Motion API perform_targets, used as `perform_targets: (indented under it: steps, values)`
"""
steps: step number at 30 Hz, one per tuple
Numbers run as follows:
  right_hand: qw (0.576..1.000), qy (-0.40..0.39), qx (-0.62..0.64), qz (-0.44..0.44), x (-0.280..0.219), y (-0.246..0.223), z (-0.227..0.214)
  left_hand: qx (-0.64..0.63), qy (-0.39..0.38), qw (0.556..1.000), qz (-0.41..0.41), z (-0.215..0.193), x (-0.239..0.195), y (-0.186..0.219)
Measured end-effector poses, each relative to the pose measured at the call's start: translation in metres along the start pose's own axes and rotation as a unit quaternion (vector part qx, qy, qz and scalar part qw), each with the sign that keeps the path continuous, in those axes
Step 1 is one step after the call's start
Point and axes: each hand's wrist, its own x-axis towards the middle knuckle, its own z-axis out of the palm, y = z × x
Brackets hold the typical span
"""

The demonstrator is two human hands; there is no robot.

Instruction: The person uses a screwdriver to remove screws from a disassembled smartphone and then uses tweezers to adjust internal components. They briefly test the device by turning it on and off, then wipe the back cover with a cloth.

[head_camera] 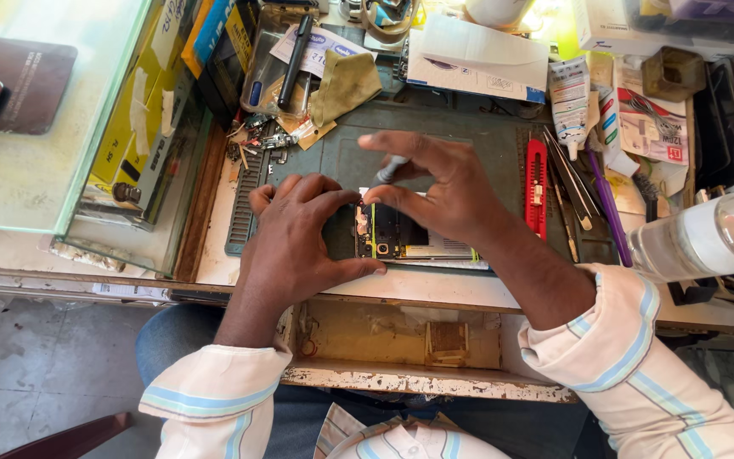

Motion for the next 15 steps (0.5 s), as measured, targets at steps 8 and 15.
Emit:
perform_targets:
  steps: [8,15]
  values:
    - [0.998,-0.036,0.049,0.026,-0.0033,-0.0093,0.0024,0.002,0.028,0.999,0.018,0.0062,-0.0003,-0.0047]
    - [1.000,-0.019,0.012,0.018,-0.0002,-0.0123,0.0030,-0.002,0.036,0.999,0.020,0.0071,-0.0007,-0.0045]
